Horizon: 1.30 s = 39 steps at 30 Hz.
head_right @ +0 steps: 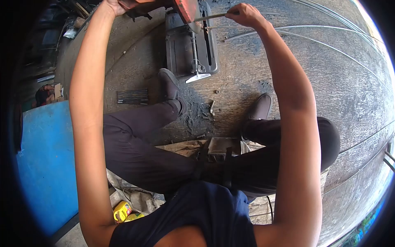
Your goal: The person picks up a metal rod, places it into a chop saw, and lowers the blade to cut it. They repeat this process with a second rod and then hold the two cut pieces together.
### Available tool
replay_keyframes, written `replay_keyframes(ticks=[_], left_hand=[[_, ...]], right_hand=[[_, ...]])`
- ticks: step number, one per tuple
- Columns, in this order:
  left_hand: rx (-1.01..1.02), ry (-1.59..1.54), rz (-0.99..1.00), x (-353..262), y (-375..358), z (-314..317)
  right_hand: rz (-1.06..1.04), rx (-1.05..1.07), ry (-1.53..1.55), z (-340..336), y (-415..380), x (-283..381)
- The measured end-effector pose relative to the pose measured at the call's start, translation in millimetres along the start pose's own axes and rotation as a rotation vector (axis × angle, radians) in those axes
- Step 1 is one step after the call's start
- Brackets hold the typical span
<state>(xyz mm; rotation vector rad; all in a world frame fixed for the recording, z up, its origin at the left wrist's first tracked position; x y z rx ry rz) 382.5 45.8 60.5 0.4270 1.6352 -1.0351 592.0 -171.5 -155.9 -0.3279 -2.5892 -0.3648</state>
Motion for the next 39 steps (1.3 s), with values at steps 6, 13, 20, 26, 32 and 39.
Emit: replay_keyframes(ticks=[6,13,20,26,32,39], left_hand=[[0.067,0.013,0.046,-3,2,5],[0.024,0.049,0.077,-4,-3,9],[0.089,0.035,0.088,-4,1,7],[0.037,0.051,0.076,-4,0,7],[-0.011,0.071,0.129,-4,-1,6],[0.143,0.054,0.081,-4,1,9]], right_hand=[[0.015,0.040,-0.048,-9,7,3],[-0.007,-0.007,-0.024,-11,3,5],[0.079,-0.005,0.056,1,-3,1],[0.100,-0.010,0.095,15,-11,-7],[0.150,0.021,0.083,6,-12,1],[0.152,-0.008,0.053,0,-15,8]])
Point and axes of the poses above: each hand's wrist, its own y-axis towards the middle knuckle, its own z-axis out of the palm, x = y × z, the point moved 5 cm from there along y, towards the middle knuckle, and after that the axes turned 3 degrees about x, right-handed, at the moved point
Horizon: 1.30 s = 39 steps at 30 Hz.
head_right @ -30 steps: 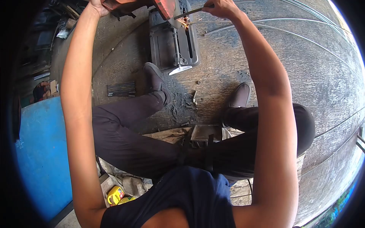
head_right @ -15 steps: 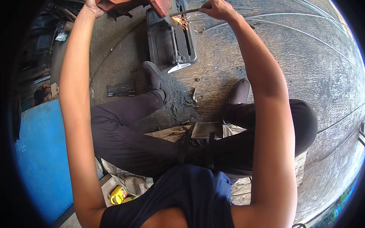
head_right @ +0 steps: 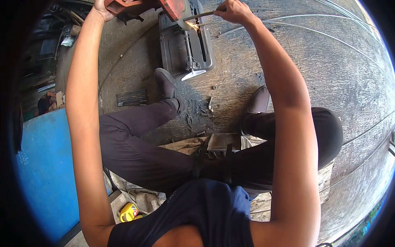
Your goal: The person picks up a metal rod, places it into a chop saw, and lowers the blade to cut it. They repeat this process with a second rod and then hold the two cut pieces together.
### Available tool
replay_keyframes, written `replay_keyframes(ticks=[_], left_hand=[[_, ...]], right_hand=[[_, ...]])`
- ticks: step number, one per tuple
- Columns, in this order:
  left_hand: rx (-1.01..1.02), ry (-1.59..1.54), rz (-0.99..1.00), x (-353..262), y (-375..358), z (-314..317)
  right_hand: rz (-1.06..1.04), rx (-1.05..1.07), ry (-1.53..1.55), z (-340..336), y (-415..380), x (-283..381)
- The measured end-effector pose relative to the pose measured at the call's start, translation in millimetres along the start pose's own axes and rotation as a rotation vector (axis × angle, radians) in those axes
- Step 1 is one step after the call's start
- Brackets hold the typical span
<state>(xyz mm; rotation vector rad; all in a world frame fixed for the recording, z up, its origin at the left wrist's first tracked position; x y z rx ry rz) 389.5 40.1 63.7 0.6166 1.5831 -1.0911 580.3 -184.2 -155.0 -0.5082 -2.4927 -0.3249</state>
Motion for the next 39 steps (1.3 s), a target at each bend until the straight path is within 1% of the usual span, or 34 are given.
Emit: replay_keyframes(ticks=[2,4,6,10,12,13,14,15,16,18,19,20,22,23,24,26,28,30,31,33,34,36,38,39], left_hand=[[-0.095,0.019,0.004,-1,-5,2],[-0.103,0.022,0.008,-2,-5,3],[-0.110,0.025,0.011,-3,-5,3],[-0.098,0.012,-0.018,-2,0,-2],[-0.111,0.020,-0.017,1,0,-7],[-0.104,0.018,-0.035,2,0,-6],[-0.097,0.014,-0.049,2,0,-4],[-0.166,0.009,-0.067,4,-5,-3],[-0.160,0.003,-0.052,2,-5,-2],[-0.245,0.027,-0.077,5,-4,-7],[-0.201,0.025,-0.078,5,-3,-7],[-0.197,0.015,-0.069,5,-1,-8],[-0.255,-0.054,-0.125,9,-2,-9],[-0.251,-0.060,-0.118,9,-1,-10],[-0.255,-0.073,-0.130,11,1,-13],[-0.255,-0.085,-0.131,11,0,-13],[-0.261,-0.086,-0.133,11,-4,-9],[-0.242,-0.088,-0.125,11,-2,-10],[-0.233,-0.096,-0.121,12,0,-11],[-0.221,-0.106,-0.117,15,2,-12],[-0.213,-0.109,-0.118,14,3,-12],[-0.206,-0.115,-0.118,17,2,-10],[-0.252,-0.146,-0.111,17,1,-8],[-0.252,-0.145,-0.103,19,5,-15]], right_hand=[[0.004,0.001,0.001,0,0,0],[0.008,0.001,0.001,-1,-2,2],[-0.041,-0.030,-0.156,-2,-7,8],[-0.063,-0.022,-0.155,-4,-15,9],[-0.005,0.142,0.185,0,-24,-2],[0.059,0.277,0.210,4,-28,-11],[0.054,0.272,0.199,4,-37,-17],[0.128,0.227,0.432,3,-54,-21],[0.202,0.177,0.663,2,-70,-26],[0.295,0.134,0.947,4,-93,-32],[0.306,0.126,1.209,5,-101,-31],[0.416,0.092,1.333,6,-109,-34],[0.505,-0.070,1.636,2,-126,-32],[0.427,-0.082,1.807,-1,-130,-25],[0.347,-0.120,1.930,6,-134,-33],[0.372,-0.297,1.850,4,-145,-21],[0.397,-0.349,1.909,14,-146,-21],[0.490,-0.283,1.489,18,-150,-18],[0.487,-0.287,1.488,12,-147,-14],[0.495,-0.205,0.442,-8,-142,-8],[0.493,-0.208,0.440,-10,-140,-4],[0.399,-0.301,0.493,-14,-140,5],[0.389,-0.292,0.484,-17,-137,10],[0.399,-0.313,0.586,-18,-137,13]])
Point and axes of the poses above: each hand's wrist, its own y-axis towards the middle knuckle, its own z-axis out of the palm, x = y × z, the point moved 5 cm from there along y, towards the middle knuckle, and after that the axes turned 3 degrees about x, right-handed, at the moved point
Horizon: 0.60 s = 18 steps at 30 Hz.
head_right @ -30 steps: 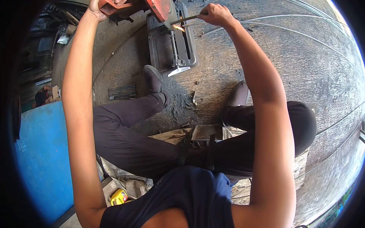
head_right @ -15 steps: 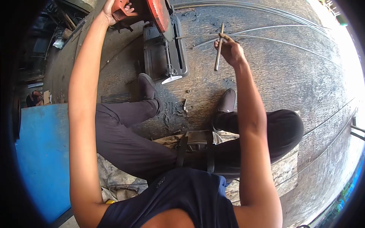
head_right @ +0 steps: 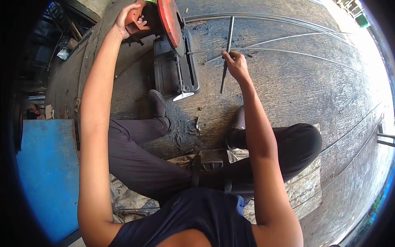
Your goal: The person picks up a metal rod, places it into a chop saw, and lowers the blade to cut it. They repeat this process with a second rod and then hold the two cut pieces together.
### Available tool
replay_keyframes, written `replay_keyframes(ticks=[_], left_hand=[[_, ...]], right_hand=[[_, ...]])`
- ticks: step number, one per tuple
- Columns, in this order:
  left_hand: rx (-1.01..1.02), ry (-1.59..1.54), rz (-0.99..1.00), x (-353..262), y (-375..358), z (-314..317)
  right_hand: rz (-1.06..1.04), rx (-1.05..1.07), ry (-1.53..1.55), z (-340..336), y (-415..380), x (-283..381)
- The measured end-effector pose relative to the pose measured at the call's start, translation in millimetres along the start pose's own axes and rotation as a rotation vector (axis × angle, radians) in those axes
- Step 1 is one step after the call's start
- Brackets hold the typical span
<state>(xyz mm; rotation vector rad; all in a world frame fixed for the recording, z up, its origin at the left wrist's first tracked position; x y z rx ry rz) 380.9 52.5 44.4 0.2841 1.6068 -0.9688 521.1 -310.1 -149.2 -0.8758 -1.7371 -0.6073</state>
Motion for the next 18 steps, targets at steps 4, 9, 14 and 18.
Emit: replay_keyframes(ticks=[4,9,14,18], left_hand=[[0.170,0.052,0.158,-6,6,-4],[0.150,0.067,0.138,-6,1,1],[0.138,0.074,0.118,-6,-1,2],[0.116,0.059,0.124,-8,-4,4]], right_hand=[[-0.052,-0.064,0.110,-9,-8,27],[-0.229,-0.090,0.333,-24,-19,82],[-0.367,-0.170,0.440,-39,-30,125],[-0.332,-0.130,0.576,-40,-30,129]])
Point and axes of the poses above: each hand's wrist, its own y-axis towards the middle knuckle, its own z-axis out of the palm, x = y × z, the point moved 5 cm from there along y, towards the middle knuckle, and after that the axes turned 3 degrees about x, right-handed, at the moved point
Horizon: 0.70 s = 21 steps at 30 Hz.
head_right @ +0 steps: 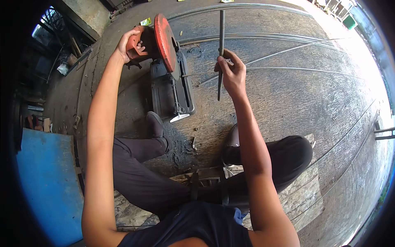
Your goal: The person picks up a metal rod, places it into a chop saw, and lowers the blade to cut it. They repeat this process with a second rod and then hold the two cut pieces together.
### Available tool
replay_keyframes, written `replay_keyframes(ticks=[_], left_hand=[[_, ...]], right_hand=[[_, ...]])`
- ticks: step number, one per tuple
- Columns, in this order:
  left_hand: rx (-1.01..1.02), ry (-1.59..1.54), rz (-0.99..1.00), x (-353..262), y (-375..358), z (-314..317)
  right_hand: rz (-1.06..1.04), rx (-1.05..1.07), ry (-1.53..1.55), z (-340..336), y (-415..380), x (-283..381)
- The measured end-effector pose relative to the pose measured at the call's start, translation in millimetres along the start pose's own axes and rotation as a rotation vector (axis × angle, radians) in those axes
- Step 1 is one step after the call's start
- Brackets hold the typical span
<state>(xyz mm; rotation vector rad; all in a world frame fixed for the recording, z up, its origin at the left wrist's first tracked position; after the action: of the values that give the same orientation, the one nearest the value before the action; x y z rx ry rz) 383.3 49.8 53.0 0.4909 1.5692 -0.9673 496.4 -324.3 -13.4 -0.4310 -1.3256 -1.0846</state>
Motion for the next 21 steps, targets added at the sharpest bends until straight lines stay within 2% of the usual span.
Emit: replay_keyframes(ticks=[16,21], left_hand=[[0.009,-0.038,0.037,-2,13,-10],[0.070,-0.072,-0.010,1,23,-15]], right_hand=[[0.123,0.056,0.231,8,-1,-15],[0.292,0.124,0.240,1,-2,-41]])
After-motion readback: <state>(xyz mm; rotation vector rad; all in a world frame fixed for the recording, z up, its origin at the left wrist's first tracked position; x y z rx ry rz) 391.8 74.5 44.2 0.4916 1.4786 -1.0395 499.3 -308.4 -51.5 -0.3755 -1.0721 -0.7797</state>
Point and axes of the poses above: each hand's wrist, its own y-axis towards the middle knuckle, its own z-axis out of the palm, x = y × z, the point moved 5 cm from there along y, towards the middle knuckle, and after that the axes turned 3 degrees about x, right-handed, at the moved point
